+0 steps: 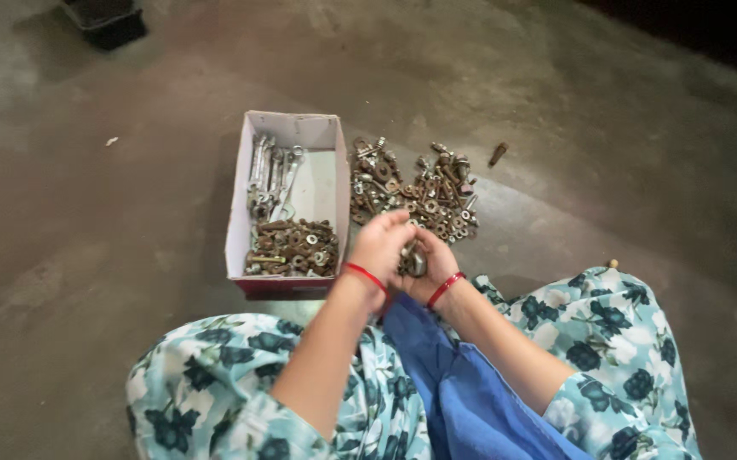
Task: The person sits on the floor and sorts a pile of mixed nuts, bolts, and washers by hand. They pick up individual items, separate them, and place selected pieces into a nearby cardboard box.
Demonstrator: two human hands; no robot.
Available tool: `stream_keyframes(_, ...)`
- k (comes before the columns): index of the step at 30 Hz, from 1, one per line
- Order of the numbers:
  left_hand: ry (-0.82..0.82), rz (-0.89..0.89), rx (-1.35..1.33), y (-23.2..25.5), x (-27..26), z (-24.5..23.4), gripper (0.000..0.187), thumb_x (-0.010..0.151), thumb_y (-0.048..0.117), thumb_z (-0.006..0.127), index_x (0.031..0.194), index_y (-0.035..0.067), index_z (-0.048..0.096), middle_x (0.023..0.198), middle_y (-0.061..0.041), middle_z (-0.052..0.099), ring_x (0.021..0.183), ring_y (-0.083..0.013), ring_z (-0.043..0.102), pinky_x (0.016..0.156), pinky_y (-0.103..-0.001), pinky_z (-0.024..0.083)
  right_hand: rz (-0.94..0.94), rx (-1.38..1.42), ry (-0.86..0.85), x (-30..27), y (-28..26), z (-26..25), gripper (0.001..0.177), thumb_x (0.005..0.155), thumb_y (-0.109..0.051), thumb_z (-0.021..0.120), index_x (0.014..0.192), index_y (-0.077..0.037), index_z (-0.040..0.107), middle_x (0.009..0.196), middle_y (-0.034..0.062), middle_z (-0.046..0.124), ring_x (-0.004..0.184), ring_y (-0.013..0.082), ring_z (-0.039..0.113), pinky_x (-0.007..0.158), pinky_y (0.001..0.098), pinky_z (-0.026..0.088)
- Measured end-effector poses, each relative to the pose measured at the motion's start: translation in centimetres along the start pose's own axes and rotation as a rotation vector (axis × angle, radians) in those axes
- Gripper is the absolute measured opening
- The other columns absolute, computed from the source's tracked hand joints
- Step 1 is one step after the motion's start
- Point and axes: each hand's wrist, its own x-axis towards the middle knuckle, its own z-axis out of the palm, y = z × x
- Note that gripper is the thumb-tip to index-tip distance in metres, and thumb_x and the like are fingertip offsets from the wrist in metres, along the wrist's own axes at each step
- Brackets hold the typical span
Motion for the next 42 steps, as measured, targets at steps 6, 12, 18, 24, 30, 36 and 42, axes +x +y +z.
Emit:
stream_keyframes(6, 0.087, 0.105, 0.117, 7.8, -1.7, -10.6, 0.028, 0.091, 0.014, 0.064, 0.118, 0.008, 0.072, 0.089, 0.001, 0.064, 0.07, -0.0069, 0.049, 0.06, -0.022, 0.041, 0.087, -0.115, -0.213, 0.7, 0.8, 8.6, 0.045, 0.1, -0.048, 0.051, 0.104, -0.008, 0.069, 0.105, 0.0177, 0.073, 0.099, 0.0321, 0.07, 0.084, 0.0438, 0.06)
stream_keyframes(12, 0.347, -0.03, 0.137, 8.3, -1.0, -18.3, 0.026, 0.093, 0.015, 0.063, 0.117, 0.01, 0.072, 0.088, 0.001, 0.064, 0.074, -0.0081, 0.053, 0.062, -0.026, 0.041, 0.133, -0.587, -0.109, 5.2, 4.3, 13.9, 0.026, 0.099, -0.026, 0.054, 0.114, -0.012, 0.069, 0.101, 0.0049, 0.071, 0.099, 0.0238, 0.068, 0.087, 0.0493, 0.059)
stream_keyframes(18, 0.409, -0.006, 0.557, 6.7, 1.8, -19.8, 0.03, 0.089, 0.013, 0.064, 0.115, 0.013, 0.078, 0.108, -0.005, 0.076, 0.101, -0.0153, 0.068, 0.09, -0.031, 0.051, -0.257, -1.754, -0.192, 7.9, 5.6, 14.1, 0.033, 0.087, -0.014, 0.066, 0.12, -0.014, 0.074, 0.11, 0.0124, 0.074, 0.103, 0.0296, 0.071, 0.092, 0.0424, 0.055)
stream_keyframes(24, 0.254, -0.166, 1.112, 6.4, 3.0, -19.1, 0.037, 0.087, 0.015, 0.06, 0.122, 0.014, 0.074, 0.128, -0.016, 0.069, 0.123, -0.0313, 0.064, 0.104, -0.04, 0.049, -0.492, -2.298, -0.201, 8.4, 8.6, 13.4, 0.061, 0.074, -0.006, 0.068, 0.133, -0.019, 0.061, 0.117, 0.0276, 0.062, 0.107, 0.0457, 0.063, 0.093, 0.0476, 0.051)
stream_keyframes(30, 0.234, -0.239, 1.2, 6.1, 4.1, -19.0, 0.036, 0.092, 0.02, 0.057, 0.122, 0.012, 0.075, 0.13, -0.019, 0.068, 0.125, -0.0349, 0.063, 0.106, -0.042, 0.049, -0.613, -2.291, -0.144, 9.3, 8.6, 13.6, 0.042, 0.094, -0.008, 0.054, 0.134, -0.015, 0.06, 0.118, 0.0232, 0.067, 0.107, 0.0434, 0.066, 0.093, 0.0478, 0.053)
stream_keyframes(36, 0.242, -0.195, 1.231, 5.6, 3.0, -17.3, 0.038, 0.085, 0.014, 0.059, 0.12, 0.013, 0.074, 0.129, -0.018, 0.068, 0.124, -0.0336, 0.062, 0.107, -0.042, 0.048, -0.453, -2.471, -0.209, 6.8, 6.3, 14.3, 0.052, 0.088, -0.011, 0.06, 0.139, -0.012, 0.055, 0.11, 0.0212, 0.071, 0.101, 0.0385, 0.068, 0.088, 0.0473, 0.055)
stream_keyframes(42, 0.224, 0.127, 1.225, 6.2, 2.3, -12.4, 0.037, 0.083, 0.016, 0.06, 0.118, 0.014, 0.074, 0.123, -0.018, 0.07, 0.121, -0.0356, 0.063, 0.105, -0.044, 0.048, -0.953, -2.021, -0.394, 3.9, 2.2, 11.4, 0.034, 0.077, -0.012, 0.073, 0.11, -0.007, 0.071, 0.106, 0.0179, 0.073, 0.1, 0.0384, 0.07, 0.088, 0.0449, 0.056)
